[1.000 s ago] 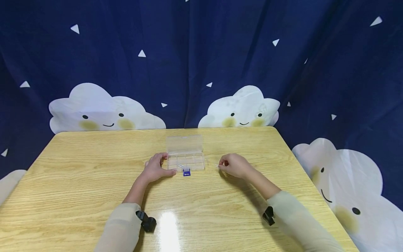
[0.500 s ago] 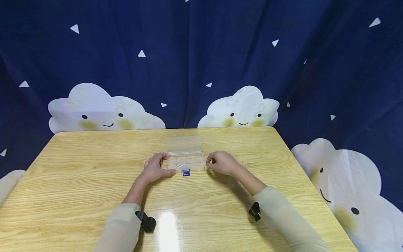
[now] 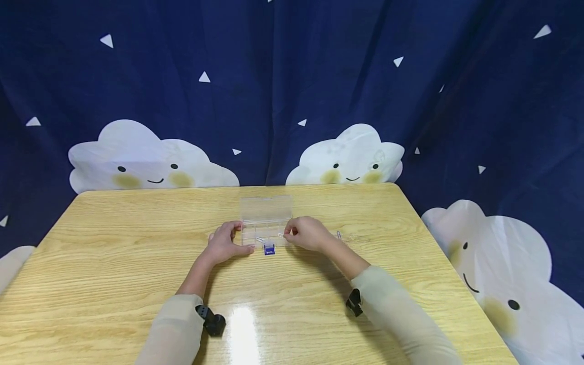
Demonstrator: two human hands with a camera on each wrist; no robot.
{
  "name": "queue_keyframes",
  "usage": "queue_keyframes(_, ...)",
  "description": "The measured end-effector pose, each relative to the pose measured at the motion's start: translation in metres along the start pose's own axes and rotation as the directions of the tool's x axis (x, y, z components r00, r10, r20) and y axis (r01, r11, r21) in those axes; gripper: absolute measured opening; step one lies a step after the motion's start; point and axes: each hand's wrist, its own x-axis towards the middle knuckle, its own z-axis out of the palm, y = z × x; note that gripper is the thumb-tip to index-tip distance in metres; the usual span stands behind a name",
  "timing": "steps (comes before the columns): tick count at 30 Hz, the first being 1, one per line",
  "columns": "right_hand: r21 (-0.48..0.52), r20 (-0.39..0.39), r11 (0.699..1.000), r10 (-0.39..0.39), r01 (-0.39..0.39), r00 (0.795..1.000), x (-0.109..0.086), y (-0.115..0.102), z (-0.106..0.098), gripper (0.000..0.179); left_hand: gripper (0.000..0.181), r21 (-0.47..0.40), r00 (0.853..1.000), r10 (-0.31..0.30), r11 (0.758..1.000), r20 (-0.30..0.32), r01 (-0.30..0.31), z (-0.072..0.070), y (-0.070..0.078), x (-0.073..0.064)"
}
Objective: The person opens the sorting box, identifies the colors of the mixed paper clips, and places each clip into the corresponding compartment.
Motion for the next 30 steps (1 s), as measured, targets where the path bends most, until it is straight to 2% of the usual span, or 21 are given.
queue_keyframes(9,-0.021,-0.005,0.999,-0.047,0.047,0.999,0.012,-0.015,0.005,0.010,0.072,0.007,1.000,-0.007,1.000,0.004,0.007,-0.001,0.001,0.000)
queue_keyframes(14,-0.020,0.021,0.999,-0.032,0.032,0.999,0.018,-0.019,0.008,0.012,0.067,0.011,1.000,-0.002,1.000,0.004,0.002,-0.001,0.001,0.001)
queue_keyframes(21,-0.023,0.030,1.000,-0.021,0.022,0.999,0.025,-0.024,0.010,0.013,0.074,0.004,1.000,0.001,1.000,0.003,-0.001,-0.001,0.002,0.001)
queue_keyframes(30,-0.021,0.053,1.000,-0.020,0.021,0.998,0.031,-0.034,0.015,0.014,0.072,0.008,1.000,0.005,1.000,0.009,-0.005,-0.002,0.000,0.001)
